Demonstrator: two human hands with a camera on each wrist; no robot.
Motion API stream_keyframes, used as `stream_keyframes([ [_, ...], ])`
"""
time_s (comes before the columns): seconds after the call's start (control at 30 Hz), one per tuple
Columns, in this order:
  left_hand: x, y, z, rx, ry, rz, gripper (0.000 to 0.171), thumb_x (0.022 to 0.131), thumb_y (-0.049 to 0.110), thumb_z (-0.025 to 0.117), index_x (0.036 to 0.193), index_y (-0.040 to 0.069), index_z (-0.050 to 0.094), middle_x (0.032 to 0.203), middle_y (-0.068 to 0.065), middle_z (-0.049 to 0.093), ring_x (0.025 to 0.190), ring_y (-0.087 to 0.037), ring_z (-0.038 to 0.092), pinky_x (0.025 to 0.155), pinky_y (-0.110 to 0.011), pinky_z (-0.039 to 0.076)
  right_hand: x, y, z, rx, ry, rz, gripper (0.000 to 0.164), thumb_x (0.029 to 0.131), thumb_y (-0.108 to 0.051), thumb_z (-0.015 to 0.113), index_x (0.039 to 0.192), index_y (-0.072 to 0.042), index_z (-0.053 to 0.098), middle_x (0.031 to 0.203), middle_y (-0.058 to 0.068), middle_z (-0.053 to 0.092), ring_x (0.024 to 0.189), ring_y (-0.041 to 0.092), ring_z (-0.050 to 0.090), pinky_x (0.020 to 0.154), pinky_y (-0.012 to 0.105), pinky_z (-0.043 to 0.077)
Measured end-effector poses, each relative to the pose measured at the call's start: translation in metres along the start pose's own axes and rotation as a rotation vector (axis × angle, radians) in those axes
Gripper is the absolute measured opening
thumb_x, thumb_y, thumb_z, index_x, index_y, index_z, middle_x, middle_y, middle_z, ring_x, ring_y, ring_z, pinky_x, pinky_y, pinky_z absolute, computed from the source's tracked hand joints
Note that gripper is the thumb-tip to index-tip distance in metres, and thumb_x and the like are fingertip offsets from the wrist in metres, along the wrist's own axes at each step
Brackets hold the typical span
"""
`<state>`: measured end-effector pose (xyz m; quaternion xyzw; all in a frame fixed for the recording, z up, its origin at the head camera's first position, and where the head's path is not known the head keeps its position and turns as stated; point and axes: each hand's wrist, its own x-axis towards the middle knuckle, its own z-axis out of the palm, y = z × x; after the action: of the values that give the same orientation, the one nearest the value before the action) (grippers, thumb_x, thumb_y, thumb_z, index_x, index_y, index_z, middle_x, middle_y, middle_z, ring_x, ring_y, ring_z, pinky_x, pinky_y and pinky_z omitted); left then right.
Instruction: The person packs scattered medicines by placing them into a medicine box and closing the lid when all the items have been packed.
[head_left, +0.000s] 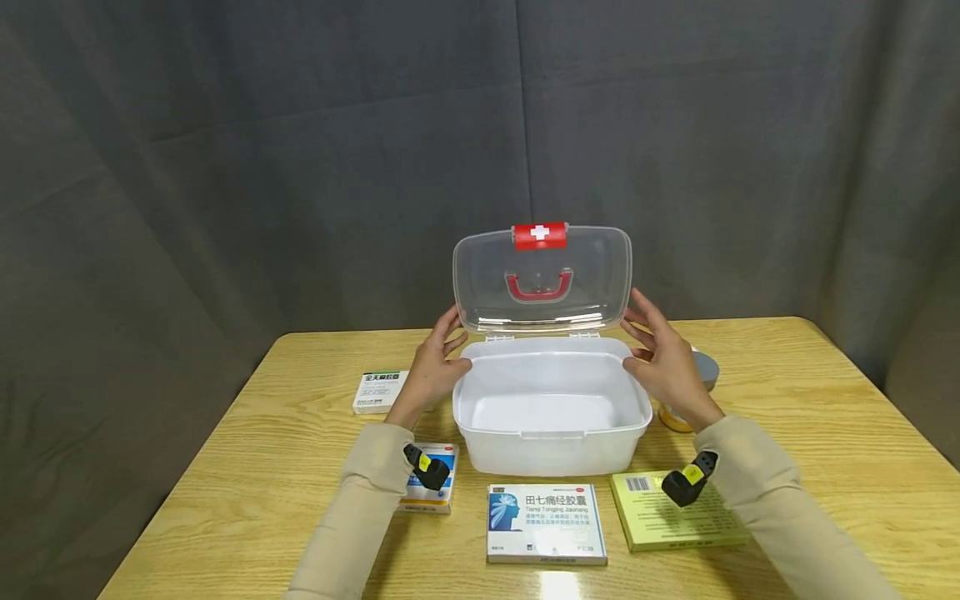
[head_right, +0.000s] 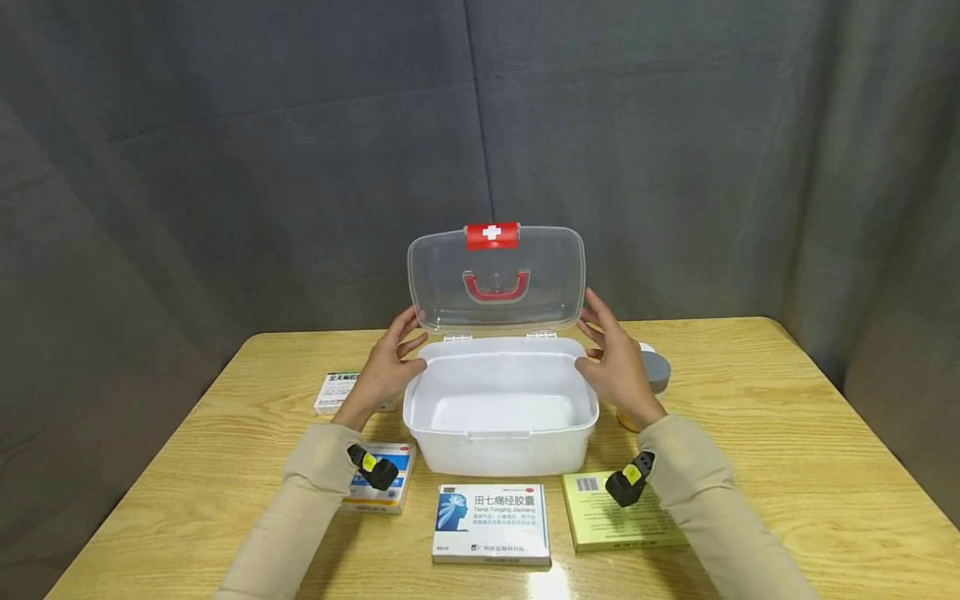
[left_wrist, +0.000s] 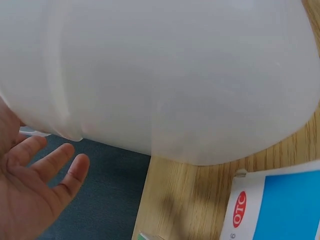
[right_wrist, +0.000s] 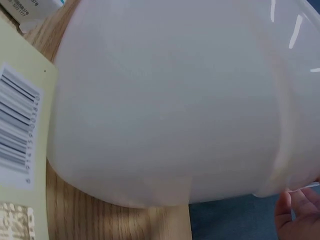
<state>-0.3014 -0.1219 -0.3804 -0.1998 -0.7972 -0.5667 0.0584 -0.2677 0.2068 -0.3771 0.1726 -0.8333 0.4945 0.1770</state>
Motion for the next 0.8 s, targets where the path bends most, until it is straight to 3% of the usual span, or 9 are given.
stream_keyframes([
  [0.13,0.001,0.000,0.000,0.002,-0.001,-0.010,0.080,0.083,-0.014,0.053,0.153,0.010,0.024,0.153,-0.013,0.033,0.133,-0.034,0.041,0.098,-0.044,0.046,0.001,0.001,0.001,0.016,0.004,-0.018,0.090,0.081,0.019,0.056,0.156,-0.015,0.020,0.147,0.021,0.039,0.131,0.036,0.043,0.083,0.017,0.048],
  [0.23,0.002,-0.001,0.000,-0.009,-0.006,-0.008,0.075,0.084,-0.014,0.052,0.151,0.007,0.024,0.153,-0.016,0.031,0.133,-0.035,0.040,0.101,-0.045,0.043,0.002,0.002,0.001,0.027,-0.004,-0.018,0.090,0.081,0.019,0.056,0.156,-0.017,0.021,0.148,0.021,0.038,0.132,0.036,0.041,0.088,0.035,0.051],
  [0.37,0.002,-0.004,0.001,-0.027,-0.012,0.000,0.070,0.086,-0.012,0.052,0.149,0.005,0.026,0.153,-0.018,0.031,0.133,-0.035,0.040,0.103,-0.044,0.041,0.002,0.004,0.002,0.045,-0.024,0.003,0.090,0.082,0.019,0.055,0.156,-0.018,0.020,0.150,0.021,0.034,0.134,0.036,0.037,0.093,0.057,0.045],
  [0.6,0.000,-0.008,0.002,-0.051,0.016,0.018,0.070,0.086,-0.012,0.052,0.150,0.003,0.029,0.150,-0.016,0.037,0.130,-0.034,0.045,0.103,-0.040,0.041,-0.006,-0.029,-0.001,0.101,-0.073,0.013,0.081,0.083,0.022,0.049,0.154,-0.003,0.018,0.149,0.032,0.027,0.135,0.047,0.029,0.097,0.068,0.033],
  [0.8,0.001,-0.009,0.003,-0.041,0.034,0.008,0.070,0.085,-0.012,0.052,0.150,0.004,0.030,0.150,-0.014,0.038,0.129,-0.033,0.046,0.104,-0.038,0.041,-0.004,-0.018,0.000,0.136,-0.069,0.011,0.079,0.085,0.021,0.047,0.154,-0.004,0.020,0.151,0.028,0.028,0.137,0.043,0.029,0.100,0.066,0.032],
])
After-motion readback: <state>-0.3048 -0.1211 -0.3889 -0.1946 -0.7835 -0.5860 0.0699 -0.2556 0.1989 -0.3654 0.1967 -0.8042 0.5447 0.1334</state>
